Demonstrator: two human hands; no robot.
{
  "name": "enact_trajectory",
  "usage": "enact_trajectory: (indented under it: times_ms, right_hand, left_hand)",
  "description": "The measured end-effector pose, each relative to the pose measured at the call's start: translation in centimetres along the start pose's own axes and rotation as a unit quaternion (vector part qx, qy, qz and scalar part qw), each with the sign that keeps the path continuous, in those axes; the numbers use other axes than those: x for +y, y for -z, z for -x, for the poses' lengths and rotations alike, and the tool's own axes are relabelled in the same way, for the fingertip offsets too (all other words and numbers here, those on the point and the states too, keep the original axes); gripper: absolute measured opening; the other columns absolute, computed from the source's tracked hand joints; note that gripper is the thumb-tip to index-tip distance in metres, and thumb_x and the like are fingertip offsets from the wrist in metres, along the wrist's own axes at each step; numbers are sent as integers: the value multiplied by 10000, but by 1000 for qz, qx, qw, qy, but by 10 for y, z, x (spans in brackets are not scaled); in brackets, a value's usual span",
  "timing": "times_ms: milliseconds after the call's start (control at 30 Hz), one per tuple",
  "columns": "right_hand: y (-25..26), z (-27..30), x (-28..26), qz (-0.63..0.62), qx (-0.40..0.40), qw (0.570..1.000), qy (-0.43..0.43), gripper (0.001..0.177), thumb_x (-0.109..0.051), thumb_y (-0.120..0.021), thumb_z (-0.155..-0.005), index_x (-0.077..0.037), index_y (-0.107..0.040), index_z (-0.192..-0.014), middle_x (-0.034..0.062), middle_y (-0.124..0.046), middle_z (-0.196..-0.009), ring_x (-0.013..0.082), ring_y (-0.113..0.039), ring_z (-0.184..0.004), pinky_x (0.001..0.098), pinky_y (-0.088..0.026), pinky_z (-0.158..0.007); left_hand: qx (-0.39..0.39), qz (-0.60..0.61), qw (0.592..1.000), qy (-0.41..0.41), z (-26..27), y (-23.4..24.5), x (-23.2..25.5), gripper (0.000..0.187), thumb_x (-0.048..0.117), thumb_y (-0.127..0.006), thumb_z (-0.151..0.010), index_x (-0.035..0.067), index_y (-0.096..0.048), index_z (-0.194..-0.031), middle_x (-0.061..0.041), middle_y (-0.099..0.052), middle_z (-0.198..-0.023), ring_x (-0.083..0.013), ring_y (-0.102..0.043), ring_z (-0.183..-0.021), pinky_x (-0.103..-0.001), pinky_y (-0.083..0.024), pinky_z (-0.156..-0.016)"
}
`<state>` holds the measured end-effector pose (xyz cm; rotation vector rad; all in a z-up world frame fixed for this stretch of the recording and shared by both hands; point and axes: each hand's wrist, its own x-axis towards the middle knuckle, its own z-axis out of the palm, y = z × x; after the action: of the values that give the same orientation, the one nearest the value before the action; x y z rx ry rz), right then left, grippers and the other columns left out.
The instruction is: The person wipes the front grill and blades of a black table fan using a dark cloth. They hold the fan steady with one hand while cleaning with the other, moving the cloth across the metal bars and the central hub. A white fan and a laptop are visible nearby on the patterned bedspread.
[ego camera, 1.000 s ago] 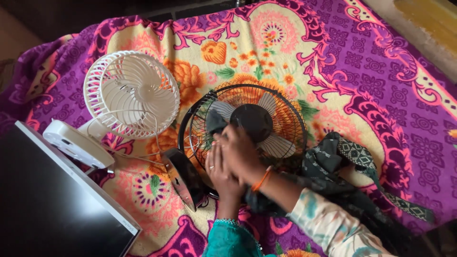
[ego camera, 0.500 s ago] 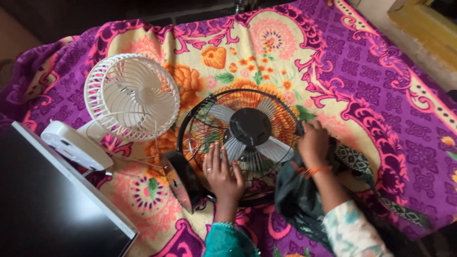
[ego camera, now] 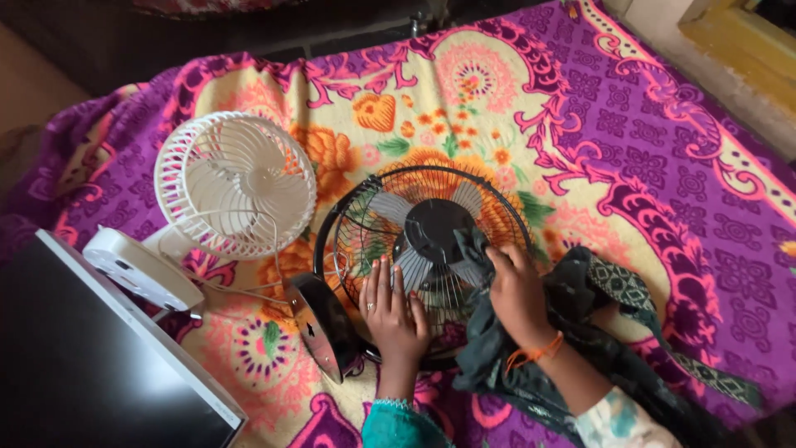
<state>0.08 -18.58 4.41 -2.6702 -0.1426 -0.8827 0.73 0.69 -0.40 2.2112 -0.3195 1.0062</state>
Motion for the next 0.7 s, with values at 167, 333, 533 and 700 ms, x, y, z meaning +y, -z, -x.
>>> enact_trajectory:
  times_ms: [167, 333, 533, 700]
  right_hand:
    - [-4, 5, -16, 0, 35, 999, -18, 406, 104, -596, -783, 4, -683, -1167, 163, -596, -1035, 382, -596, -1024, 474, -484, -921]
    - [3, 31, -95, -91, -23, 988, 126, 270, -51, -626, -889, -50, -696, -1150, 110, -637, -1027, 312, -610, -959, 438, -487, -844]
    - [5, 24, -51, -74, 4, 997, 28, 227, -45, -624, -934, -28, -700, -1148, 143, -661, -964, 347, -620, -939, 468, -488, -820]
    - [33, -9, 95, 189, 61, 978, -57, 389, 3, -638, -774, 0, -729, -1153, 198, -634, -1017, 391, -624, -947, 469, -508, -817]
  left_hand:
    - [1, -4, 1000, 8, 5, -2, -5, 489, 146, -517, -912, -44, -609, -1354, -216, -535, -1520, -390, -455, -1467, -547, -306, -1219]
    - [8, 28, 1000, 12, 5, -2, -12, 471, 185, -545, -950, -18, -625, -1368, -197, -542, -1529, -369, -462, -1470, -546, -292, -1221]
    - [-2, 6, 1000, 8, 5, 1, -9, 502, 152, -519, -906, -28, -611, -1365, -214, -531, -1525, -394, -447, -1463, -546, -287, -1216]
    - [-2, 9, 1000, 23, 5, -2, -11, 461, 143, -523, -926, -3, -608, -1355, -200, -536, -1525, -376, -466, -1468, -541, -295, -1233]
